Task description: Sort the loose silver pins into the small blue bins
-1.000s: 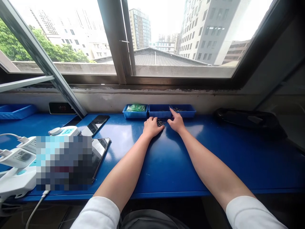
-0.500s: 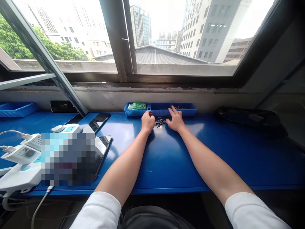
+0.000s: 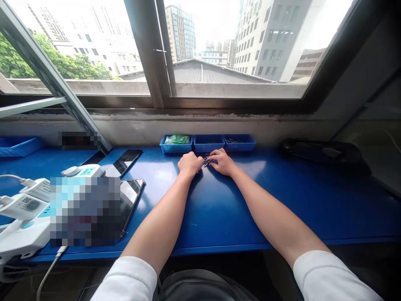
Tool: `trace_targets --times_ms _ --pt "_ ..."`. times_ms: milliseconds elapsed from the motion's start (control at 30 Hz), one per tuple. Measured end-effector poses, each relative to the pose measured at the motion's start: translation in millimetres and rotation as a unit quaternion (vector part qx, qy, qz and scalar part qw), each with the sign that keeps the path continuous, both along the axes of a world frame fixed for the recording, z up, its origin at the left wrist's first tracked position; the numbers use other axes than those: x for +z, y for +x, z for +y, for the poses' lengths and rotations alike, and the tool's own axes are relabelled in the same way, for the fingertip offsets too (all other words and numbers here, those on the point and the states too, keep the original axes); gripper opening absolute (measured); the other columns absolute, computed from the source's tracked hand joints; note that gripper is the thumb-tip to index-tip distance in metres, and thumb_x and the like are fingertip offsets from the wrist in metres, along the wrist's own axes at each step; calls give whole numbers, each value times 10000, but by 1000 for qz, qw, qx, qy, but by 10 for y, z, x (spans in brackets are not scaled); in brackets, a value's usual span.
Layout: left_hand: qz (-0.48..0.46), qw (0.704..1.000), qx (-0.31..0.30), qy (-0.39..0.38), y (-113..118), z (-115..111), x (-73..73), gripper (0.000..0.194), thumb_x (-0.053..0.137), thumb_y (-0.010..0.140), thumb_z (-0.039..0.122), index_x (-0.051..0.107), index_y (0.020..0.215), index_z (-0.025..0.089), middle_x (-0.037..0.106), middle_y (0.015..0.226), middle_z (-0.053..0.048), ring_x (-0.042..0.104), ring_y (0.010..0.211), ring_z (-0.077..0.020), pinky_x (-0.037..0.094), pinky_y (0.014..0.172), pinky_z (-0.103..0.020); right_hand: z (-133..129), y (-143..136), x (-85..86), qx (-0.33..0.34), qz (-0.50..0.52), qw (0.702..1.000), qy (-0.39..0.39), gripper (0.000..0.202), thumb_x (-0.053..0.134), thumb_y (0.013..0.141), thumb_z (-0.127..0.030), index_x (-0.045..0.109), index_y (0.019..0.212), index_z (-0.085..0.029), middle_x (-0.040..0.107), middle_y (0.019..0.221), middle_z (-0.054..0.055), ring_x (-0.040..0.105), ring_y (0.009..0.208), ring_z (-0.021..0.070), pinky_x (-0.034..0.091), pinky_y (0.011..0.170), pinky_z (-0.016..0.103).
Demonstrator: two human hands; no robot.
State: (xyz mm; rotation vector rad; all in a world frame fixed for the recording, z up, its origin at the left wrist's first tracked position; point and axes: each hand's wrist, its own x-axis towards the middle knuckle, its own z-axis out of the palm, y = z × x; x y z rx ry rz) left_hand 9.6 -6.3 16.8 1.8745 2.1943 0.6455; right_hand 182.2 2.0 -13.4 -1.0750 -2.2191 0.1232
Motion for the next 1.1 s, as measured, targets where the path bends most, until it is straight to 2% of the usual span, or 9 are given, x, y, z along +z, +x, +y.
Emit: trace_targets --times_ms 133,267,500,567,633,700,800,933,1100 --pt "-14 1000 -22 2 -75 38 -8 258 545 682 270 685 883 186 699 933 -147 642 894 -314 475 701 -355 15 3 -12 -33 -1 999 -10 154 588 835 -258 738 869 -261 619 974 47 462 947 211 471 888 371" --pt "-22 997 -69 -17 -137 46 14 194 577 662 279 692 797 202 710 853 -108 644 847 -283 474 687 -321 19 12 -11 -60 1 998 -20 132 606 829 -262 736 851 -264 615 975 48 463 965 215 470 891 372" --pt "20 988 -151 -35 -162 40 -42 106 604 675 255 686 719 205 693 842 -86 639 796 -240 483 676 -285 -6 -7 12 -79 -4 997 -25 128 594 833 -238 720 847 -253 612 983 47 467 967 214 474 882 371" --pt "29 987 -159 -2 -152 39 -80 120 585 723 275 676 758 204 673 914 -91 634 819 -232 486 701 -290 -14 -12 21 -86 -5 996 -26 129 590 832 -229 714 858 -249 614 990 47 467 969 216 477 870 369" --pt "31 983 -165 74 -127 33 -117 152 531 793 275 652 852 204 646 992 -97 624 867 -231 484 747 -310 -20 -15 29 -90 -4 996 -23 139 592 825 -223 702 907 -241 617 1000 50 467 977 224 479 859 372" --pt "22 972 -185 144 -92 28 -146 167 485 839 254 622 921 205 639 991 -88 615 887 -225 477 778 -323 -24 -18 37 -87 6 996 -12 207 602 813 -226 673 1007 -227 620 1025 55 469 983 230 476 860 376" --pt "-9 954 -218 204 -43 37 -175 150 485 853 234 615 920 202 646 931 -66 608 863 -203 470 777 -306 -23 -28 46 -64 31 997 11 293 583 824 -236 621 1113 -202 631 1056 55 479 990 226 464 875 370" --pt "-57 937 -252 236 -6 74 -199 177 469 876 241 639 892 196 657 905 -58 604 834 -179 469 780 -286 -3 -40 44 -56 57 997 20 183 521 868 -247 664 971 -197 670 943 49 511 915 210 456 855 353" --pt "-100 920 -272 265 19 87 -203 203 455 889 242 644 945 189 669 950 -57 609 863 -165 468 798 -269 31 -22 28 -71 91 993 21 191 493 886 -261 675 872 -204 683 864 40 527 843 197 448 810 333"
